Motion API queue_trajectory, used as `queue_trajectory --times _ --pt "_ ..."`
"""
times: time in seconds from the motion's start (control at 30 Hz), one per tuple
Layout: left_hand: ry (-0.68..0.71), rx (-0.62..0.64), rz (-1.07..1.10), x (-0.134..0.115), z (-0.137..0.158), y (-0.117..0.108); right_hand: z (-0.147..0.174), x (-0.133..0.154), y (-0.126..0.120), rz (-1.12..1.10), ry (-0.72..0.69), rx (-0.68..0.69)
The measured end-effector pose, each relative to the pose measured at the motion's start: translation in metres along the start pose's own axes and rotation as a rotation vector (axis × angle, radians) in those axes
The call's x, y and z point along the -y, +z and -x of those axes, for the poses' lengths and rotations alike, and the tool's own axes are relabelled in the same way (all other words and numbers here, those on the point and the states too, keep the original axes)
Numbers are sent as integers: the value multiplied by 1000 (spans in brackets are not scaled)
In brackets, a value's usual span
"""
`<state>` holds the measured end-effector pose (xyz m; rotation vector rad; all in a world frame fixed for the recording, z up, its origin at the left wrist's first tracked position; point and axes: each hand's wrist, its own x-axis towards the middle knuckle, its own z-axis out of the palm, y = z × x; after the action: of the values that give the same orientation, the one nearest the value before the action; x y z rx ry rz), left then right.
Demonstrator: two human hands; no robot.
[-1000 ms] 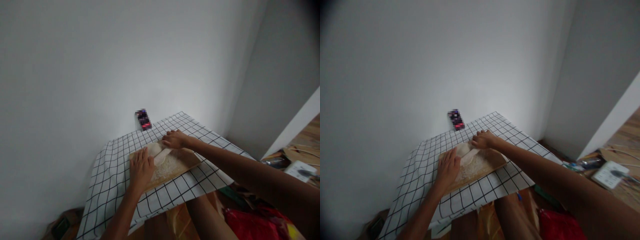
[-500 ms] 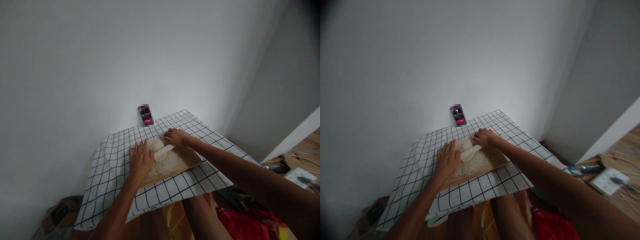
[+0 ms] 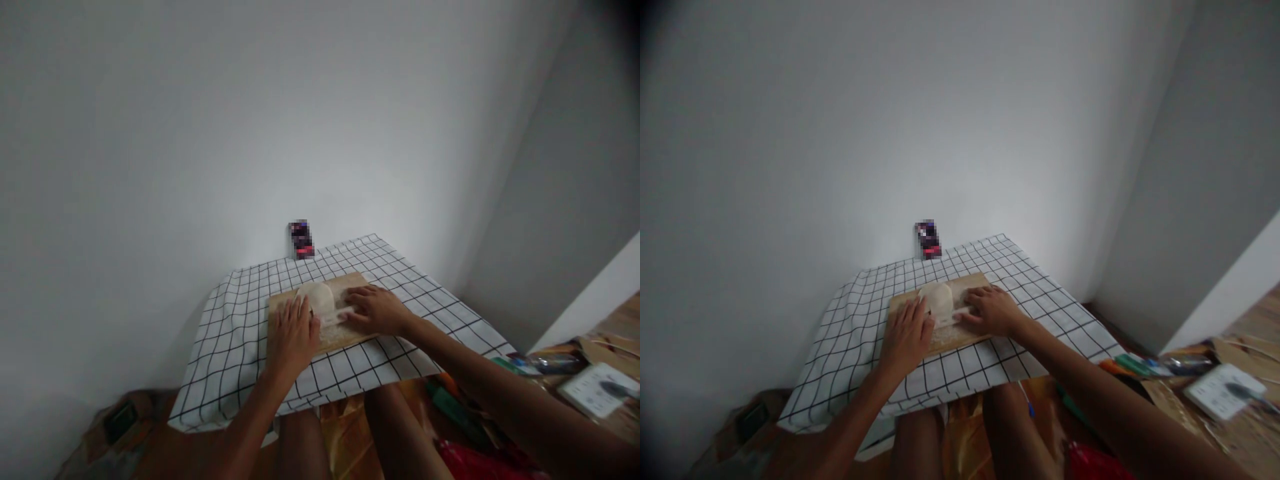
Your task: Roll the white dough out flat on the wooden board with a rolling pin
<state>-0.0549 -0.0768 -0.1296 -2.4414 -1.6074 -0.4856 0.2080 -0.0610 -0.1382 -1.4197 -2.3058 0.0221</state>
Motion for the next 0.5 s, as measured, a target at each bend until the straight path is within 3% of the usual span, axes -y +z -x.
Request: queue_trajectory --times 0.13,0.33,0.5 --pt "-40 68 153 8 -4 -3 13 -3 5 -108 -60 -85" --pt "-70 50 192 24 -44 -37 23 -3 14 -104 91 -224" --pt "-98 110 140 6 -73 -41 26 2 12 -63 53 -231"
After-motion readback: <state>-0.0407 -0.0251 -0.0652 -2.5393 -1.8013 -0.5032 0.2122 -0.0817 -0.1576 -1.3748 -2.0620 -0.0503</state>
